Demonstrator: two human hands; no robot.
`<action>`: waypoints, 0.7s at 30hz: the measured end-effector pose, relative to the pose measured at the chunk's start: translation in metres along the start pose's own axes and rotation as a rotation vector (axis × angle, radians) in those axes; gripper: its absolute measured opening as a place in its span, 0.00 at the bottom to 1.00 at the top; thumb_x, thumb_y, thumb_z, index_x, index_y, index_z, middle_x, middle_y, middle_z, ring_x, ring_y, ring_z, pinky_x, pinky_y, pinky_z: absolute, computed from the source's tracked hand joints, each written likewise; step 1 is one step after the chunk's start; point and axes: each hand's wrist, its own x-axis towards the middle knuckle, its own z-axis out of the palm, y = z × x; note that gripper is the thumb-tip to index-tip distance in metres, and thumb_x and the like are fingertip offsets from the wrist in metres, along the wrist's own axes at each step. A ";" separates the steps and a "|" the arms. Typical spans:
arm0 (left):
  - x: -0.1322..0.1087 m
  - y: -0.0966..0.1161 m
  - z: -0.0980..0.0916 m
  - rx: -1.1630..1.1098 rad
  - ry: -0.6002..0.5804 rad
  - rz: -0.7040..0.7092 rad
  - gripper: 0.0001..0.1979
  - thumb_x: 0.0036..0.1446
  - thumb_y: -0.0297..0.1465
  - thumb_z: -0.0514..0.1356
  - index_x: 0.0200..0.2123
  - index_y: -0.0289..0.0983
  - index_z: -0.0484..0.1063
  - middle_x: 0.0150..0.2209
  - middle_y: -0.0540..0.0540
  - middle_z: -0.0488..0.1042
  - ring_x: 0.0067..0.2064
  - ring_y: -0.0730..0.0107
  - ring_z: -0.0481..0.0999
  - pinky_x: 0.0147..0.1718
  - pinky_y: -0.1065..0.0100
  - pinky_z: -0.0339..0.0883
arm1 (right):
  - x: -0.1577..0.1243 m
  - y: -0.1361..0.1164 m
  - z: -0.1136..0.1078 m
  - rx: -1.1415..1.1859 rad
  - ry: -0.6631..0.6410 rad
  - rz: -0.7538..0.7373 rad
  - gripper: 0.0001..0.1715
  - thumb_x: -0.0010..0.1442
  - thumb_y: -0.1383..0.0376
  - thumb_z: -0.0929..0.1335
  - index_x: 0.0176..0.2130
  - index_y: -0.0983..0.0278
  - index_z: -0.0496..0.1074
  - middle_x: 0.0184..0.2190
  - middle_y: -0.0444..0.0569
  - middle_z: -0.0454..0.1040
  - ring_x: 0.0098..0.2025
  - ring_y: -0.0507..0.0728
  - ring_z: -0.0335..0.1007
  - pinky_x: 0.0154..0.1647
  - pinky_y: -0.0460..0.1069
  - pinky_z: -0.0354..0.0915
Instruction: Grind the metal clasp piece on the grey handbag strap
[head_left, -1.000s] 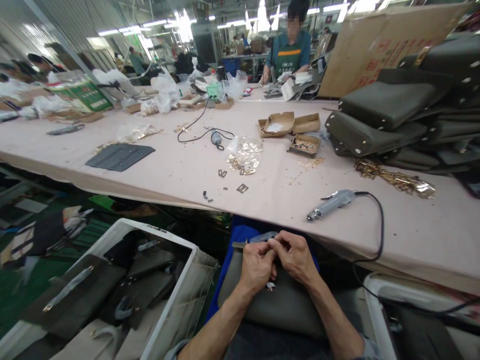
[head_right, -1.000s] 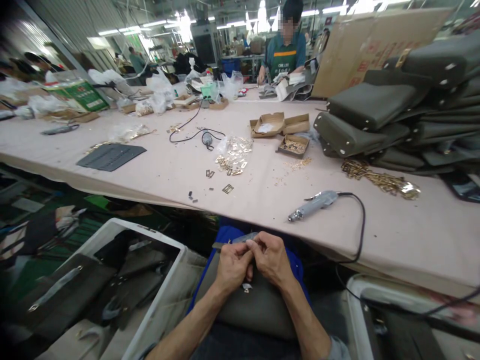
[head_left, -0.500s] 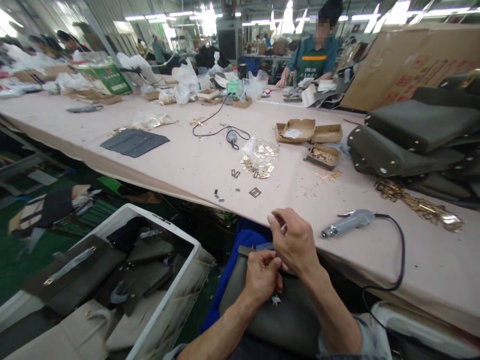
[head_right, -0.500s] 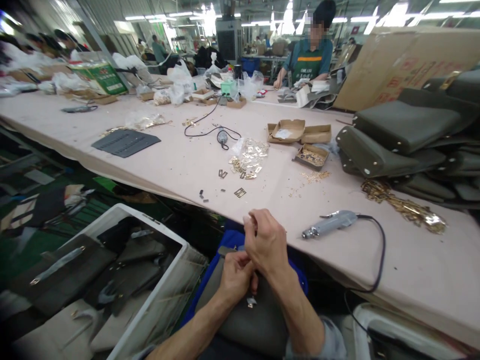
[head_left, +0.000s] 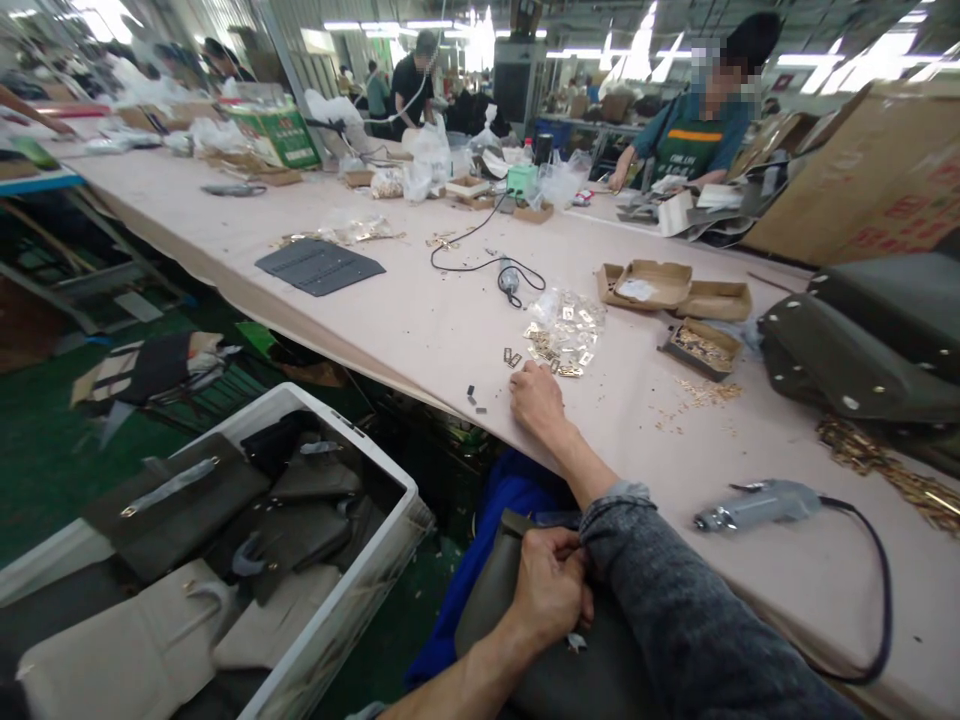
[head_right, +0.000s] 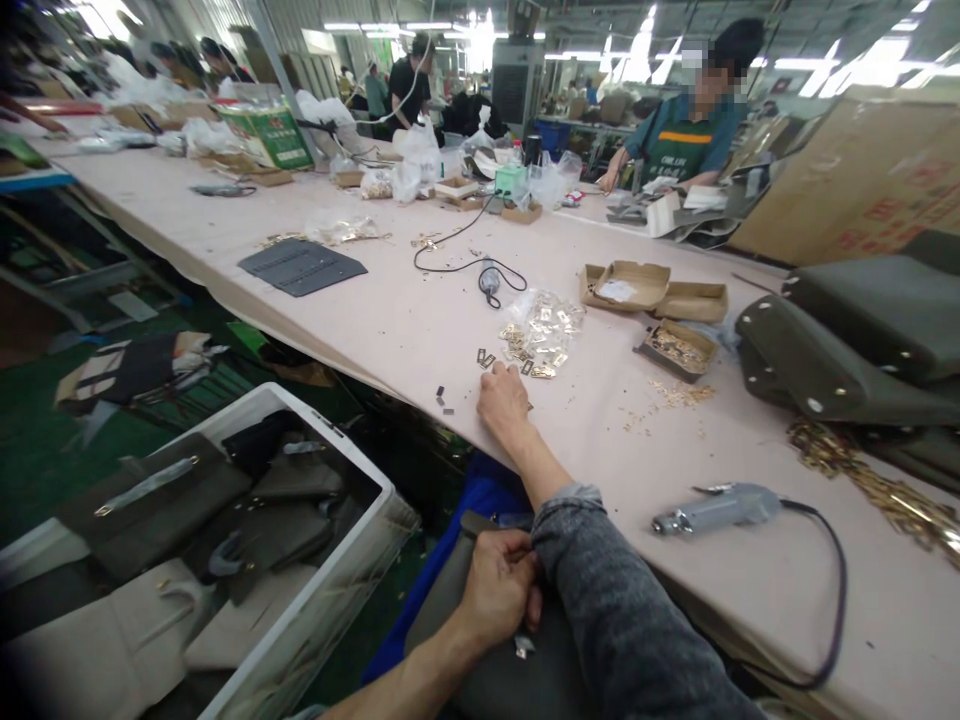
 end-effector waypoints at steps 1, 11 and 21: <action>0.000 0.000 -0.001 -0.003 0.001 -0.005 0.22 0.58 0.46 0.63 0.34 0.29 0.80 0.13 0.50 0.67 0.12 0.71 0.65 0.08 0.76 0.54 | -0.002 0.000 -0.001 -0.013 0.022 0.021 0.13 0.72 0.67 0.65 0.47 0.68 0.79 0.49 0.62 0.71 0.54 0.68 0.61 0.57 0.58 0.61; 0.004 -0.005 -0.002 0.044 0.017 -0.024 0.18 0.56 0.40 0.60 0.34 0.30 0.80 0.13 0.50 0.68 0.12 0.70 0.65 0.08 0.75 0.56 | -0.039 0.001 0.012 -0.087 0.041 0.185 0.17 0.68 0.77 0.62 0.50 0.74 0.76 0.50 0.68 0.70 0.56 0.70 0.61 0.54 0.57 0.65; 0.001 -0.004 -0.002 0.056 -0.001 -0.020 0.22 0.58 0.46 0.61 0.32 0.31 0.80 0.12 0.50 0.66 0.11 0.70 0.64 0.09 0.74 0.56 | -0.028 0.015 -0.003 -0.043 0.016 0.315 0.13 0.64 0.74 0.66 0.46 0.74 0.78 0.47 0.70 0.72 0.50 0.71 0.71 0.46 0.57 0.70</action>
